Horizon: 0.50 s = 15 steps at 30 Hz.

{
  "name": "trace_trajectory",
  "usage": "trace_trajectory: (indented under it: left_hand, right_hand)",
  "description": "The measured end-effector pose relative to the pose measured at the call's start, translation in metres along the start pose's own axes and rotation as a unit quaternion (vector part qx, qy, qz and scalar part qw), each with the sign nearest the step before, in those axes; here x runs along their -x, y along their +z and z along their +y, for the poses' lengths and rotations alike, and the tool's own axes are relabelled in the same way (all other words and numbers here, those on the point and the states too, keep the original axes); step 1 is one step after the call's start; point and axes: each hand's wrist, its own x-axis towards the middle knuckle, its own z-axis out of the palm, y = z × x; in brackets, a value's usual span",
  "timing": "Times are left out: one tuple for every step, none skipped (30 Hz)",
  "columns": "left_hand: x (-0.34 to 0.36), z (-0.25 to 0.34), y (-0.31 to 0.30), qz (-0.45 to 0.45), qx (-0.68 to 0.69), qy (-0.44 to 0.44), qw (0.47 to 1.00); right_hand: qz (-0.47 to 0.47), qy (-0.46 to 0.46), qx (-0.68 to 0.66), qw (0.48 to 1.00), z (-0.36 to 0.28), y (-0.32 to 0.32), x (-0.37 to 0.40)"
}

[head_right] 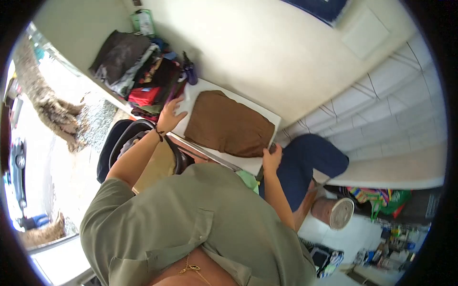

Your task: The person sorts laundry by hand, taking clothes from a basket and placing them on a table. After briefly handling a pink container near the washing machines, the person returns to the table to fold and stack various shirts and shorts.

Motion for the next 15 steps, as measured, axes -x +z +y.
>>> trace_trajectory:
  left_hand:
    - [-0.011, 0.017, -0.022, 0.075, -0.063, 0.112, 0.989]
    - [-0.026, 0.031, -0.045, 0.145, -0.127, 0.223, 0.956]
    - [-0.036, 0.048, -0.072, 0.185, -0.18, 0.227, 0.939]
    - [-0.045, 0.06, -0.097, 0.221, -0.232, 0.23, 0.919]
    - [-0.055, 0.064, -0.121, 0.258, -0.278, 0.202, 0.903]
    - [-0.066, 0.062, -0.143, 0.293, -0.322, 0.174, 0.883]
    - [-0.078, 0.056, -0.163, 0.337, -0.387, 0.155, 0.844]
    - [-0.089, 0.05, -0.181, 0.377, -0.449, 0.134, 0.799]
    - [-0.097, 0.044, -0.196, 0.297, -0.462, 0.045, 0.834]
    - [-0.104, 0.037, -0.211, 0.213, -0.466, -0.045, 0.858]
    - [-0.113, 0.026, -0.228, 0.184, -0.462, -0.075, 0.864]
    - [-0.122, 0.016, -0.246, 0.155, -0.457, -0.105, 0.869]
    - [-0.133, 0.001, -0.264, 0.184, -0.452, -0.075, 0.869]
    - [-0.138, -0.006, -0.274, 0.213, -0.447, -0.045, 0.868]
    - [-0.133, 0.015, -0.28, 0.238, -0.452, -0.062, 0.857]
  right_hand:
    - [0.021, 0.019, 0.072, 0.997, -0.018, -0.003, 0.008]
    - [0.03, 0.008, 0.085, 0.996, -0.033, -0.002, 0.012]
    - [0.042, -0.002, 0.1, 0.994, -0.044, -0.001, 0.015]
    - [0.054, -0.009, 0.114, 0.992, -0.049, 0.002, 0.016]
    - [0.045, -0.038, 0.104, 0.993, -0.047, 0.007, 0.011]
    - [0.044, -0.068, 0.106, 0.991, -0.049, 0.011, 0.01]
    - [0.044, -0.097, 0.107, 0.989, -0.051, 0.016, 0.008]
    - [0.045, -0.123, 0.109, 0.985, -0.053, 0.019, 0.008]
    - [0.042, -0.134, 0.101, 0.985, -0.055, 0.022, 0.006]
    - [0.038, -0.145, 0.093, 0.984, -0.058, 0.024, 0.005]
    - [0.035, -0.158, 0.085, 0.983, -0.062, 0.026, 0.003]
    - [0.042, -0.189, 0.086, 0.977, -0.067, 0.027, 0.001]
    - [0.049, -0.22, 0.086, 0.97, -0.072, 0.027, -0.001]
    - [0.055, -0.252, 0.086, 0.962, -0.079, 0.028, -0.003]
    - [0.022, -0.262, 0.023, 0.965, -0.089, 0.027, -0.003]
